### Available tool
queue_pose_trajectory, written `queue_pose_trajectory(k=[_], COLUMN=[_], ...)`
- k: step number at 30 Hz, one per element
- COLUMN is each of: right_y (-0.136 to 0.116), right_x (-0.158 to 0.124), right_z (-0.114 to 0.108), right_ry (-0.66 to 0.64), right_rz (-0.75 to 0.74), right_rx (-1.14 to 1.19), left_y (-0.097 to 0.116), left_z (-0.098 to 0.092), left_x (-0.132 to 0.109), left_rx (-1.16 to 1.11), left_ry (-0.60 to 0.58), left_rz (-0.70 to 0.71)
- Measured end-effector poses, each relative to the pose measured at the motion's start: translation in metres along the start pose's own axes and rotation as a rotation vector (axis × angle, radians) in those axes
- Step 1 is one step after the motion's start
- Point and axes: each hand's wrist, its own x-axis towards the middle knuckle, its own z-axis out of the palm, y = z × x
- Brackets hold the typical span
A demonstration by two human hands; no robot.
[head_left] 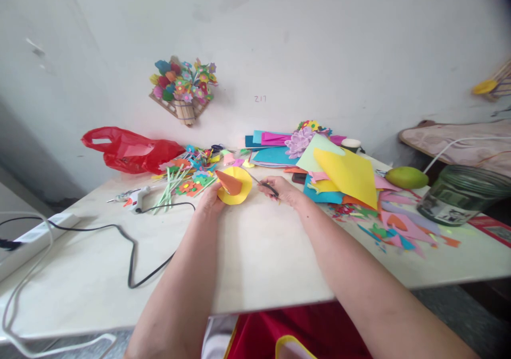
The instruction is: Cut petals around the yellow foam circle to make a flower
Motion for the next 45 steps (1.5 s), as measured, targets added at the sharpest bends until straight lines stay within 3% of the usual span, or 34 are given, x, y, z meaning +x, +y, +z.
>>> queue_pose_trajectory(k=[13,20,26,32,41,45], right_y=[-0.005,-0.004,0.001,0.003,-0.001,0.0], right_x=[-0.002,-0.001,0.002,0.007,0.01,0.008], right_z=[0.002,0.0,-0.004,0.007,0.011,0.009], right_ry=[0.028,0.151,0.184,0.227,0.332,0.338], right_rz=[0.038,0.039,0.022,-0.027,-0.171,-0.16], right_rx=[0.018,0.046,0.095,0.157,0.255,0.271], left_y=[0.0,0.0,-0.003,-0.005,-0.01,-0.012], left_z=[0.0,0.001,-0.003,0.001,-0.002,-0.002], left_x=[0.002,0.0,0.005,-0.004,0.002,0.002], left_rx=[0.0,0.008,0.055,0.135,0.23,0.249], left_ry=[-0.018,-0.037,-0.157,-0.266,-0.39,-0.422], left_rz=[-0.001,0.008,0.01,-0.049,-0.084,-0.099])
